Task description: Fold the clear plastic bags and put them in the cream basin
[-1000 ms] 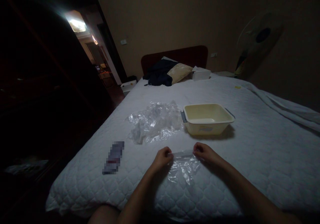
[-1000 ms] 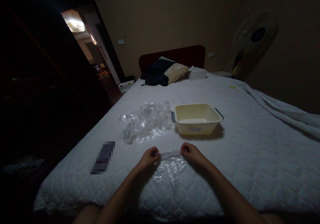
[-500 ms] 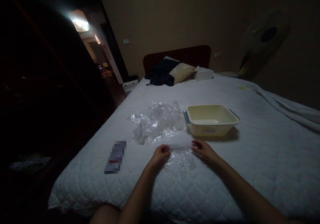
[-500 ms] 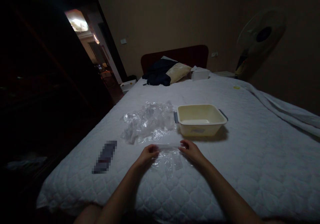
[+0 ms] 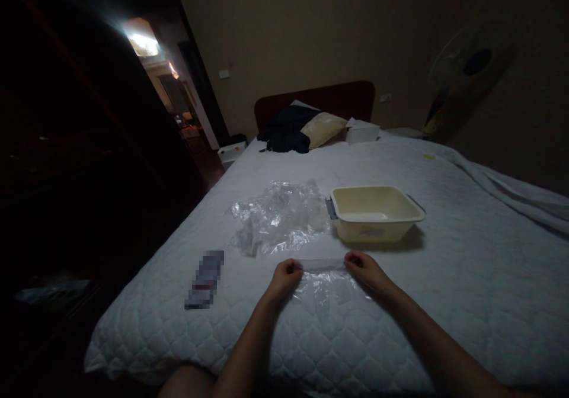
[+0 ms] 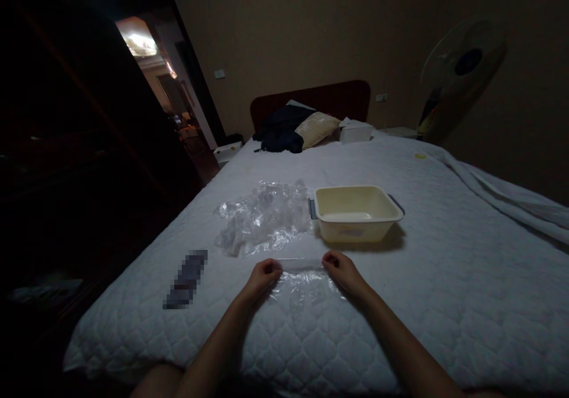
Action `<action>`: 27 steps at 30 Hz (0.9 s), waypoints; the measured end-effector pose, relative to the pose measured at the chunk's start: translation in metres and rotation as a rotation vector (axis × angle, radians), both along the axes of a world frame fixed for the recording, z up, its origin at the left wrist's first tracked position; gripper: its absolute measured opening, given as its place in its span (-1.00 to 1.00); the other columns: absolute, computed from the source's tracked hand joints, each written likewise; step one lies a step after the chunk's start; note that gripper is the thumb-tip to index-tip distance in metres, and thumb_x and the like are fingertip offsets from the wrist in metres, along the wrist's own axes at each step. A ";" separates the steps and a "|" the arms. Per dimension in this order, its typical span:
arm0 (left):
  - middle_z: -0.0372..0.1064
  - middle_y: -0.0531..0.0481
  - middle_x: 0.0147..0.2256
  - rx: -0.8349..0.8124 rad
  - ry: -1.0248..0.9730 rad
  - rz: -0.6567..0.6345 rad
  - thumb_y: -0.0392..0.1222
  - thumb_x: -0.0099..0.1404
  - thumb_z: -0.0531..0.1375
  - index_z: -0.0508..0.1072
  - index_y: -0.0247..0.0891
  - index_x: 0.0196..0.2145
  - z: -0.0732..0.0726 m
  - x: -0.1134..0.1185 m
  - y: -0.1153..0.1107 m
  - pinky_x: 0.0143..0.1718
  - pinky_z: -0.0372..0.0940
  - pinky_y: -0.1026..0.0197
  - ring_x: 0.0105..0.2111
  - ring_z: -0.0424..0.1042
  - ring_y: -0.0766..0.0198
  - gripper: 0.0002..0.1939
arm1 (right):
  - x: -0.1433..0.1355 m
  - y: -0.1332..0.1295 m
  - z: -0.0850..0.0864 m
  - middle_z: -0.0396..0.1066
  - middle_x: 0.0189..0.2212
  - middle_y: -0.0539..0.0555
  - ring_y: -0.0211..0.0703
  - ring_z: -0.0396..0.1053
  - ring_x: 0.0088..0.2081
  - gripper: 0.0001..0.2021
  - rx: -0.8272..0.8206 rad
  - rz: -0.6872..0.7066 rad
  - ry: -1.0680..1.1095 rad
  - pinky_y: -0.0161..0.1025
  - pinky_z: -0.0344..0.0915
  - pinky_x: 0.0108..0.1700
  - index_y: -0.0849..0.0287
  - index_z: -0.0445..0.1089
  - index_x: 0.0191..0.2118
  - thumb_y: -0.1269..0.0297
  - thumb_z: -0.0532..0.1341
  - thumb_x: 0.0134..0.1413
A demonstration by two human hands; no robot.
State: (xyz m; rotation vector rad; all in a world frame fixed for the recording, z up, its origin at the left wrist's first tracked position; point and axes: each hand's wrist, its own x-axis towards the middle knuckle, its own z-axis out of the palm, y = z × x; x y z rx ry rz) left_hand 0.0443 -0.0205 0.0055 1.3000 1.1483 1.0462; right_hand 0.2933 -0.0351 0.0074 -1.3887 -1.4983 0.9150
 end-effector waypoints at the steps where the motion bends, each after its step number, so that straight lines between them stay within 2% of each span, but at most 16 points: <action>1: 0.18 0.13 -0.64 0.006 0.005 0.016 -0.24 -0.09 0.22 0.36 -0.35 -0.56 0.001 0.000 -0.001 -0.57 0.01 0.38 -0.60 0.16 0.44 -0.87 | 0.000 -0.001 0.001 0.27 -0.56 -0.02 -0.24 0.23 -0.48 -0.85 0.006 -0.011 0.006 -0.33 0.17 -0.45 0.20 0.30 -0.45 0.22 0.12 -0.10; 5: 0.22 0.10 -0.62 -0.037 -0.034 -0.005 -0.13 -0.09 0.26 0.39 -0.36 -0.49 0.004 -0.003 -0.004 -0.56 0.04 0.37 -0.60 0.19 0.43 -0.76 | 0.002 -0.008 0.007 0.30 -0.50 0.00 -0.23 0.25 -0.44 -0.80 0.020 -0.005 0.031 -0.32 0.18 -0.41 0.20 0.31 -0.38 0.17 0.13 -0.08; 10: 0.32 0.03 -0.48 -0.052 -0.126 -0.079 -0.29 -0.12 0.25 0.40 -0.35 -0.29 0.003 -0.006 -0.009 -0.51 0.10 0.37 -0.51 0.27 0.40 -0.66 | 0.003 -0.019 0.010 0.31 -0.47 0.02 -0.26 0.26 -0.48 -0.65 -0.112 0.044 0.158 -0.34 0.16 -0.49 0.23 0.29 -0.19 0.17 0.20 -0.15; 15: 0.29 0.05 -0.55 -0.007 -0.053 -0.041 -0.35 -0.09 0.19 0.41 -0.38 -0.43 -0.001 -0.003 -0.009 -0.52 0.09 0.37 -0.53 0.25 0.40 -0.83 | 0.004 -0.022 0.007 0.32 -0.45 0.03 -0.25 0.28 -0.44 -0.65 -0.086 0.019 0.202 -0.35 0.20 -0.45 0.23 0.31 -0.20 0.24 0.23 -0.21; 19: 0.30 0.05 -0.55 0.035 -0.030 -0.038 -0.41 -0.14 0.16 0.41 -0.36 -0.50 -0.002 -0.004 -0.007 -0.49 0.12 0.36 -0.51 0.27 0.37 -0.85 | 0.005 -0.022 0.007 0.31 -0.53 0.00 -0.24 0.27 -0.46 -0.82 -0.013 0.032 0.103 -0.33 0.19 -0.42 0.22 0.34 -0.40 0.21 0.17 -0.12; 23: 0.35 -0.01 -0.45 0.132 0.001 -0.028 -0.43 -0.14 0.11 0.44 -0.34 -0.55 0.000 -0.006 -0.007 -0.38 0.18 0.31 -0.40 0.32 0.30 -0.85 | 0.004 -0.029 0.015 0.34 -0.53 0.00 -0.22 0.28 -0.47 -0.78 0.044 0.021 0.001 -0.31 0.20 -0.41 0.21 0.35 -0.37 0.17 0.09 -0.03; 27: 0.36 -0.07 -0.34 0.184 0.084 -0.039 -0.44 -0.12 0.07 0.45 -0.32 -0.58 -0.002 -0.009 -0.012 -0.35 0.21 0.28 -0.34 0.33 0.25 -0.82 | 0.008 -0.039 0.020 0.42 -0.39 0.08 -0.12 0.34 -0.32 -0.79 0.129 0.073 -0.134 -0.21 0.25 -0.24 0.19 0.40 -0.34 0.26 0.06 -0.02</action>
